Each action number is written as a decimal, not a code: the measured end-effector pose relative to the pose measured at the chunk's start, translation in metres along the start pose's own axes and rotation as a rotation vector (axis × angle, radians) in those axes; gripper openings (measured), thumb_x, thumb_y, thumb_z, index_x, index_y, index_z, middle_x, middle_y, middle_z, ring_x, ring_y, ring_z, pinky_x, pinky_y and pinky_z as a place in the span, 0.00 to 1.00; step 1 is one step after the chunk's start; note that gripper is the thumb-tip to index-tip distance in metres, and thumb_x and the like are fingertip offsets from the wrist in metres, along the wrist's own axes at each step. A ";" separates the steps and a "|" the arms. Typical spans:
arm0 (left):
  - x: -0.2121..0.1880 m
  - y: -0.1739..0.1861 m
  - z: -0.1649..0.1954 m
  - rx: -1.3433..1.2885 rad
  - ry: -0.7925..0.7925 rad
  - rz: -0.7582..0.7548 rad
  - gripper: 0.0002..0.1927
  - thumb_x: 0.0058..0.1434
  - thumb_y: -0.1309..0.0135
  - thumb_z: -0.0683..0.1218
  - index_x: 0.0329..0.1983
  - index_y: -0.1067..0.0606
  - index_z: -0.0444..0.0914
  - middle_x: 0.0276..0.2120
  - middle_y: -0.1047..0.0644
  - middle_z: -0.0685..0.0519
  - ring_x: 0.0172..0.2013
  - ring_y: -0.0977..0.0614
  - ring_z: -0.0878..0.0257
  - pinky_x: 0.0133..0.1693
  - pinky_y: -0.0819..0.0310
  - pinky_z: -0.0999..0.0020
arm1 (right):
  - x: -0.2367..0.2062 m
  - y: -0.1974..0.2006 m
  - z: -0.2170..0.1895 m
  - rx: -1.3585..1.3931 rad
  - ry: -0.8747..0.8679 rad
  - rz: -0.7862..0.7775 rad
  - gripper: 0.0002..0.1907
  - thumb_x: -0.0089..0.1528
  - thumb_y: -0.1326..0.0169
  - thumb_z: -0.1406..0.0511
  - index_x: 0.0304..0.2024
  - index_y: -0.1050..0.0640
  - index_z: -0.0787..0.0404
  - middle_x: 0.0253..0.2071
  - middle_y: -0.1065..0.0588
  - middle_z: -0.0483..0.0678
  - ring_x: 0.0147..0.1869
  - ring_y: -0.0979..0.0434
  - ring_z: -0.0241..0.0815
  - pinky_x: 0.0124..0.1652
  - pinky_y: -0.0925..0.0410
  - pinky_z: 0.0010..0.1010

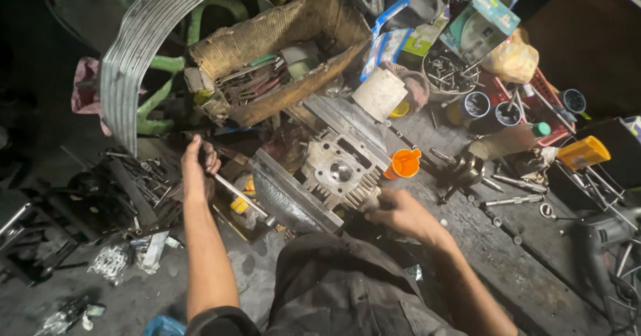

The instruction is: The person works on a small engine cylinder head at a cluttered workbench, fitting a metal part into it and driving it with a hammer. They then pick up a screwdriver, carry parts across the workshop, and use the screwdriver on the cylinder head mounted near a machine.

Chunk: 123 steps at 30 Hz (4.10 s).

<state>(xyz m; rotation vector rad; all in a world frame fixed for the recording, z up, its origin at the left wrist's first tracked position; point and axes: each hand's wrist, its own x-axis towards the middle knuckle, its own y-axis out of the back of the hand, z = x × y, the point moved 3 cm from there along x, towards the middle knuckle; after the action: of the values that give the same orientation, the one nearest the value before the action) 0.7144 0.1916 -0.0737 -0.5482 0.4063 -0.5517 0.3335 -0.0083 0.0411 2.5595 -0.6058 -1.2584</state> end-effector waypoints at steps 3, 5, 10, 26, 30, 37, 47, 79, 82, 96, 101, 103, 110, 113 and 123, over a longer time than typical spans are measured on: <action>0.004 0.006 -0.001 0.039 -0.030 0.032 0.17 0.70 0.45 0.57 0.36 0.28 0.39 0.25 0.30 0.57 0.22 0.33 0.70 0.24 0.42 0.73 | 0.003 -0.001 -0.004 -0.026 0.263 0.042 0.16 0.53 0.38 0.65 0.44 0.18 0.63 0.34 0.18 0.46 0.39 0.22 0.37 0.39 0.29 0.33; 0.004 0.006 -0.001 0.051 -0.059 0.097 0.15 0.68 0.46 0.56 0.40 0.26 0.40 0.29 0.26 0.56 0.26 0.28 0.68 0.28 0.37 0.72 | 0.002 -0.001 -0.003 -0.069 0.315 0.044 0.17 0.55 0.39 0.64 0.46 0.19 0.62 0.35 0.17 0.45 0.40 0.21 0.37 0.40 0.29 0.32; -0.029 -0.003 0.006 0.404 -0.501 0.277 0.15 0.70 0.45 0.48 0.54 0.25 0.35 0.51 0.22 0.51 0.52 0.22 0.64 0.57 0.32 0.70 | -0.007 0.004 0.005 0.009 0.371 0.006 0.17 0.60 0.42 0.61 0.50 0.21 0.62 0.40 0.18 0.45 0.44 0.22 0.35 0.43 0.29 0.32; -0.230 -0.128 -0.061 -0.074 -0.438 -0.887 0.18 0.63 0.43 0.41 0.53 0.34 0.34 0.35 0.25 0.40 0.30 0.22 0.55 0.31 0.20 0.60 | -0.024 -0.035 0.110 0.460 0.317 0.437 0.16 0.67 0.50 0.62 0.54 0.25 0.62 0.46 0.21 0.46 0.48 0.23 0.34 0.48 0.26 0.30; -0.248 -0.169 -0.088 -0.093 -0.292 -1.138 0.20 0.58 0.41 0.39 0.52 0.31 0.32 0.31 0.23 0.41 0.27 0.20 0.57 0.31 0.24 0.64 | -0.040 -0.046 0.140 0.453 0.320 0.389 0.16 0.68 0.49 0.60 0.55 0.26 0.60 0.40 0.19 0.47 0.44 0.19 0.35 0.46 0.25 0.32; -0.274 -0.232 -0.134 0.104 -0.187 -1.338 0.18 0.59 0.39 0.39 0.51 0.29 0.34 0.32 0.20 0.45 0.31 0.17 0.59 0.36 0.20 0.65 | -0.072 -0.041 0.201 0.618 0.238 0.425 0.15 0.68 0.50 0.59 0.54 0.24 0.59 0.38 0.18 0.46 0.42 0.19 0.36 0.45 0.26 0.30; -0.291 -0.397 -0.281 1.068 0.028 -1.148 0.15 0.58 0.40 0.47 0.49 0.23 0.42 0.33 0.17 0.53 0.31 0.15 0.63 0.33 0.22 0.69 | -0.126 0.036 0.339 0.729 0.262 0.523 0.13 0.68 0.49 0.61 0.52 0.23 0.60 0.40 0.19 0.44 0.44 0.22 0.35 0.44 0.28 0.28; -0.183 -0.639 -0.455 1.598 -0.949 -1.091 0.13 0.55 0.44 0.37 0.41 0.17 0.42 0.39 0.21 0.51 0.40 0.18 0.50 0.41 0.23 0.53 | -0.156 0.230 0.528 0.847 0.474 0.604 0.14 0.63 0.44 0.73 0.51 0.22 0.67 0.43 0.18 0.51 0.50 0.19 0.39 0.52 0.28 0.31; -0.166 -0.643 -0.483 1.753 -0.938 -1.189 0.13 0.53 0.45 0.36 0.38 0.17 0.43 0.36 0.20 0.52 0.37 0.16 0.50 0.36 0.23 0.51 | -0.151 0.231 0.523 0.814 0.424 0.528 0.14 0.62 0.42 0.72 0.50 0.21 0.66 0.41 0.17 0.50 0.47 0.18 0.38 0.49 0.27 0.31; -0.180 -0.660 -0.458 1.920 -1.083 -1.190 0.06 0.49 0.39 0.40 0.31 0.20 0.41 0.35 0.20 0.51 0.37 0.16 0.54 0.34 0.22 0.57 | -0.163 0.246 0.534 0.839 0.562 0.423 0.16 0.62 0.43 0.75 0.53 0.24 0.69 0.46 0.20 0.53 0.52 0.19 0.41 0.55 0.28 0.34; -0.215 -0.665 -0.384 1.778 -1.099 -0.954 0.07 0.51 0.37 0.43 0.33 0.21 0.38 0.34 0.21 0.50 0.34 0.16 0.53 0.30 0.24 0.58 | -0.159 0.247 0.528 0.814 0.482 0.420 0.14 0.61 0.43 0.74 0.51 0.23 0.68 0.44 0.18 0.52 0.51 0.18 0.40 0.54 0.27 0.33; -0.232 -0.660 -0.352 1.623 -1.089 -0.863 0.06 0.57 0.38 0.40 0.38 0.20 0.38 0.36 0.20 0.50 0.35 0.17 0.53 0.35 0.23 0.60 | -0.155 0.247 0.521 0.764 0.420 0.451 0.12 0.63 0.44 0.73 0.50 0.21 0.67 0.42 0.17 0.51 0.48 0.17 0.39 0.51 0.27 0.31; -0.248 -0.589 -0.306 0.988 -0.208 -0.556 0.10 0.68 0.46 0.43 0.49 0.21 0.35 0.37 0.17 0.51 0.33 0.15 0.63 0.32 0.22 0.70 | -0.141 0.257 0.470 0.954 0.515 0.666 0.13 0.68 0.47 0.70 0.54 0.23 0.69 0.41 0.20 0.51 0.45 0.21 0.38 0.49 0.28 0.30; -0.259 -0.555 -0.328 0.618 0.176 -0.590 0.13 0.68 0.45 0.48 0.47 0.23 0.33 0.36 0.19 0.50 0.35 0.15 0.63 0.33 0.17 0.68 | -0.141 0.258 0.444 0.996 0.718 0.723 0.18 0.67 0.46 0.69 0.60 0.26 0.68 0.43 0.20 0.50 0.46 0.21 0.38 0.51 0.27 0.30; -0.295 -0.492 -0.358 0.585 0.317 -0.580 0.24 0.65 0.44 0.56 0.46 0.22 0.29 0.35 0.19 0.47 0.35 0.15 0.61 0.34 0.16 0.66 | -0.148 0.232 0.426 1.002 0.759 0.850 0.12 0.67 0.40 0.69 0.50 0.20 0.71 0.41 0.19 0.53 0.46 0.17 0.43 0.49 0.23 0.34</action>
<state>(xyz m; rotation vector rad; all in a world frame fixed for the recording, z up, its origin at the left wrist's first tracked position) 0.1199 -0.1216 -0.0020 0.0043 0.3588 -1.2751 -0.1474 -0.1551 -0.0267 2.4886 -2.1233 0.4168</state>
